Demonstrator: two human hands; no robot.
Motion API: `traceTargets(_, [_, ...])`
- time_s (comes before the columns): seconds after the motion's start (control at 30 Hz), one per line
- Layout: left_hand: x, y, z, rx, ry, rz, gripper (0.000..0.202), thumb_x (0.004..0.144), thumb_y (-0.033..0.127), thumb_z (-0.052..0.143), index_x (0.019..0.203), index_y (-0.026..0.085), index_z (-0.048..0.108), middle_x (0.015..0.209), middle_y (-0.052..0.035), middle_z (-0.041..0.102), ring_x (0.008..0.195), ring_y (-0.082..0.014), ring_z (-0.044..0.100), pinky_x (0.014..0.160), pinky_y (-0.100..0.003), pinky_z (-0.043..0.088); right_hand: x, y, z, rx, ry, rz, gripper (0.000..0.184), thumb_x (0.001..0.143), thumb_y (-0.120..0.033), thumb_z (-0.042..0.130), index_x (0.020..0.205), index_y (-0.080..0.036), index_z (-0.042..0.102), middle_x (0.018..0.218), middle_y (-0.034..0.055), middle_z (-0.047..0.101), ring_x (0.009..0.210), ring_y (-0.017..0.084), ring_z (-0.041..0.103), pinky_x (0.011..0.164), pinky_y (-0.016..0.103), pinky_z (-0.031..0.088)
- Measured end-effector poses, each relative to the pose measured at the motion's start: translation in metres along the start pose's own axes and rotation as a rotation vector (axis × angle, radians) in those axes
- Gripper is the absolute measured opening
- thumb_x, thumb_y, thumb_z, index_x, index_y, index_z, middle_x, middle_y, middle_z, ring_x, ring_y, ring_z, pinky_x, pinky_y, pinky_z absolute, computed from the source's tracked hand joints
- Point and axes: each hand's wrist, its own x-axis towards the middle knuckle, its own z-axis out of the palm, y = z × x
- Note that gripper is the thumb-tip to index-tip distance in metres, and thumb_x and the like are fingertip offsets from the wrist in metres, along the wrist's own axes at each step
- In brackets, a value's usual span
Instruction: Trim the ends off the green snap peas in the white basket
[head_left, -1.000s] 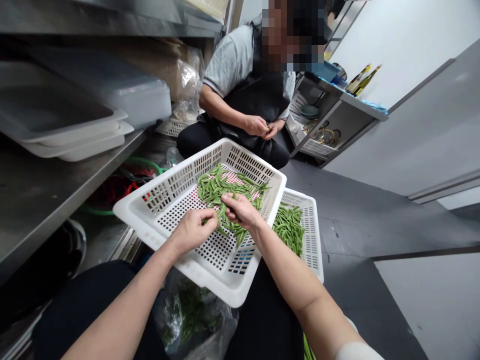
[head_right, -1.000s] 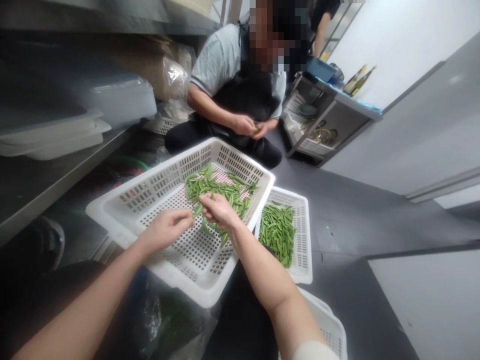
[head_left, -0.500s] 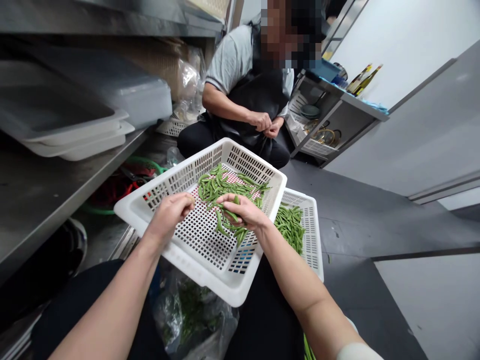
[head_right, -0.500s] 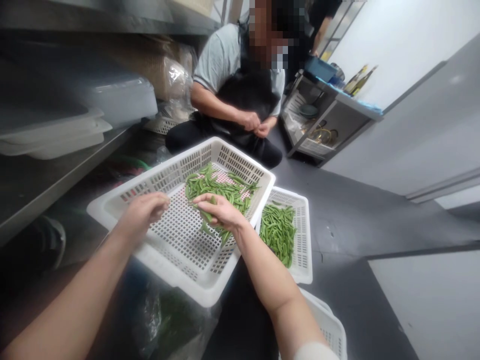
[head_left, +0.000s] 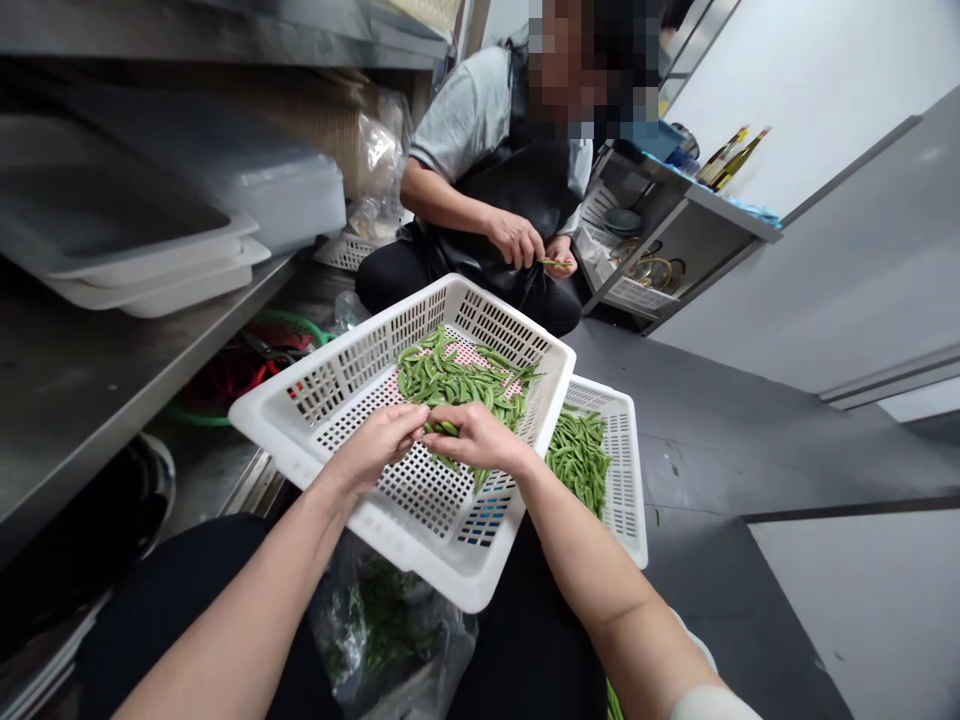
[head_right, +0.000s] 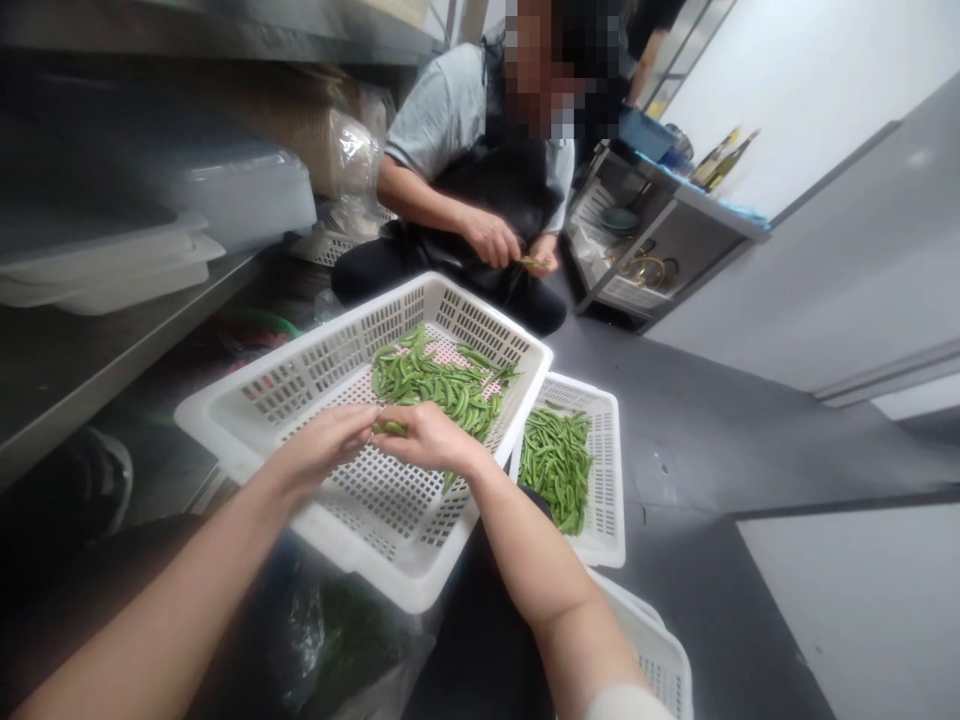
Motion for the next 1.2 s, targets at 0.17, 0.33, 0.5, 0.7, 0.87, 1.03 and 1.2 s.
traceTargets(0.17, [0.001,-0.001,-0.003,-0.235,-0.108,-0.082,0.039,0.069,0.041,0.07,0.054,0.016,0.043,0.042,0.0095,0.029,0.034,-0.0004,0.017,0.034,-0.012,0.012,0.0,0.0,-0.002,0.227,-0.072,0.063,0.028,0.085,-0.039,0.051,0.078,-0.014,0.062,0.068,0.0007,0.061,0.046,0.006,0.044,0.046,0.019,0.037])
traceTargets(0.33, [0.0,0.008,-0.002,-0.433,-0.122,-0.134,0.038,0.08,0.03,0.062,0.052,0.015,0.041,0.041,0.0088,0.03,0.032,0.0012,0.016,0.031,-0.008,0.015,0.005,0.0,0.007,0.401,0.045,0.103,0.034,0.081,-0.048,0.055,0.072,-0.015,0.058,0.063,0.0002,0.06,0.042,0.006,0.048,0.039,0.018,0.036])
traceTargets(0.5, [-0.006,0.016,-0.005,-0.579,-0.063,-0.185,0.038,0.088,0.022,0.051,0.051,0.013,0.043,0.043,0.0074,0.032,0.032,0.0008,0.02,0.028,-0.007,0.017,0.026,0.009,-0.008,0.633,0.526,0.099,0.027,0.083,-0.044,0.048,0.085,-0.018,0.052,0.062,-0.0013,0.059,0.045,0.007,0.05,0.039,0.017,0.038])
traceTargets(0.7, [-0.017,0.028,-0.019,-0.583,0.142,-0.096,0.025,0.086,0.01,0.046,0.063,0.011,0.055,0.051,0.0027,0.046,0.037,-0.0017,0.037,0.03,-0.007,0.024,0.043,0.048,0.006,-0.412,-0.045,0.559,0.018,0.079,-0.028,0.056,0.091,-0.015,0.059,0.077,0.0059,0.066,0.066,0.016,0.062,0.058,0.025,0.049])
traceTargets(0.87, [-0.02,0.027,-0.023,-0.463,0.122,-0.041,0.006,0.075,0.009,0.057,0.069,0.011,0.056,0.065,-0.0034,0.059,0.049,-0.0049,0.048,0.033,-0.008,0.024,0.037,0.067,0.039,-0.674,-0.252,0.613,0.022,0.056,-0.017,0.075,0.075,-0.011,0.066,0.085,0.0163,0.068,0.089,0.032,0.064,0.078,0.04,0.048])
traceTargets(1.03, [-0.015,0.019,-0.022,-0.2,0.161,-0.043,0.007,0.065,0.013,0.054,0.072,0.015,0.053,0.058,0.0026,0.054,0.042,-0.0049,0.037,0.035,-0.013,0.018,0.033,0.047,0.021,-0.681,-0.312,0.521,0.018,0.074,-0.02,0.057,0.087,-0.014,0.068,0.08,0.0075,0.066,0.079,0.02,0.061,0.072,0.027,0.044])
traceTargets(1.2, [-0.011,0.013,-0.014,0.313,0.207,-0.009,0.016,0.065,0.03,0.049,0.055,0.017,0.049,0.048,0.007,0.037,0.046,-0.0075,0.03,0.043,-0.02,0.02,0.017,0.015,0.002,-0.387,-0.21,0.207,0.02,0.083,-0.024,0.047,0.079,-0.013,0.064,0.062,-0.0029,0.049,0.06,0.009,0.042,0.059,0.02,0.033])
